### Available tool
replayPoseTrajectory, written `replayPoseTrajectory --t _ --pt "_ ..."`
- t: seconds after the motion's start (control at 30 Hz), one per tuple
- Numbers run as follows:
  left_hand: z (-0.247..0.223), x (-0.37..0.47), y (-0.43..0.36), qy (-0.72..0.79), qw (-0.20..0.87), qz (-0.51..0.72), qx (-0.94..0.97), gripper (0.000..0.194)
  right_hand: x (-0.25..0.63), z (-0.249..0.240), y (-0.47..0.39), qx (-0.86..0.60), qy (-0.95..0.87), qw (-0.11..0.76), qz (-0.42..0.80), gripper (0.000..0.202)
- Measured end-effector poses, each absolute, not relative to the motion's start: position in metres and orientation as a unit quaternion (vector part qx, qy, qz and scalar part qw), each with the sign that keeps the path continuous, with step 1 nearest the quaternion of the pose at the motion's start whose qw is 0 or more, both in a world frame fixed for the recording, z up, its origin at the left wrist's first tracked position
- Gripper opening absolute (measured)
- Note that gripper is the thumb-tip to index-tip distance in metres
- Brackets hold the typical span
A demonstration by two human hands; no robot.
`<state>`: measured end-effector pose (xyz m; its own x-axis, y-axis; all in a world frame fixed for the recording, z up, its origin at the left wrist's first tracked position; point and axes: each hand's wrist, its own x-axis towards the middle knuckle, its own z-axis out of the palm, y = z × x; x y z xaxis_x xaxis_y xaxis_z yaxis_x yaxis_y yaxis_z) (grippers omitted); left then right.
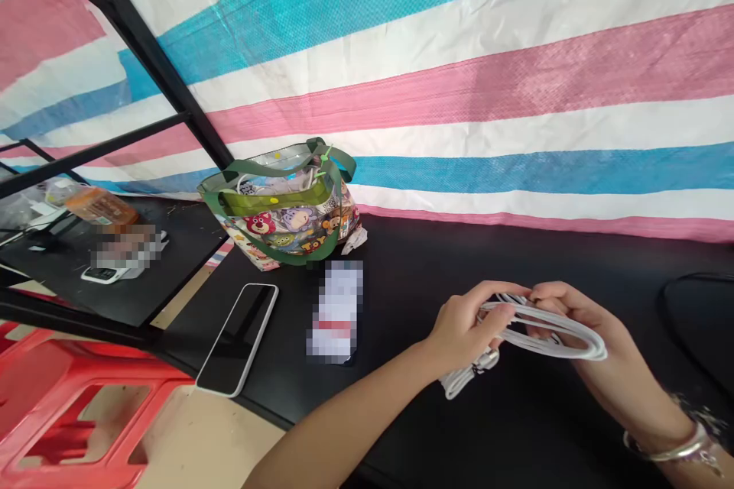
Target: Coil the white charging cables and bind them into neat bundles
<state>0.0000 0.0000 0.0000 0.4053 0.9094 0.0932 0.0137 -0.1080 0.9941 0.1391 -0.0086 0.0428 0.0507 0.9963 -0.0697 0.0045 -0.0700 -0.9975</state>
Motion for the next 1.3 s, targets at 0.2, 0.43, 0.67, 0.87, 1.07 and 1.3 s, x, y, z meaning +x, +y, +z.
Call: replayPoseTrajectory --t 0.2,0.43,0.67,0.87,1.07,1.3 --pt "0.000 0.002 0.001 0.382 0.585 0.396 0.596 0.034 0.142 0.040 -0.010 -0.530 -0.495 0.483 0.491 0.043" --pt "-0.001 0.003 0.002 0.400 0.585 0.395 0.585 0.029 0.145 0.035 -0.009 -0.526 -0.504 0.470 0.498 0.044" --pt "0.001 0.002 0.003 0.391 0.581 0.403 0.590 0.027 0.144 0.035 -0.007 -0.520 -0.484 0.447 0.544 0.045" --pt "0.005 0.003 0.003 0.395 0.561 0.427 0.589 0.025 0.143 0.039 -0.009 -0.506 -0.480 0.451 0.557 0.043" --pt "0.003 0.003 0.007 0.389 0.536 0.470 0.583 0.031 0.145 0.032 -0.011 -0.494 -0.488 0.446 0.565 0.044" --pt "0.003 0.002 0.007 0.409 0.485 0.495 0.593 0.041 0.140 0.031 -0.012 -0.481 -0.437 0.428 0.628 0.041"
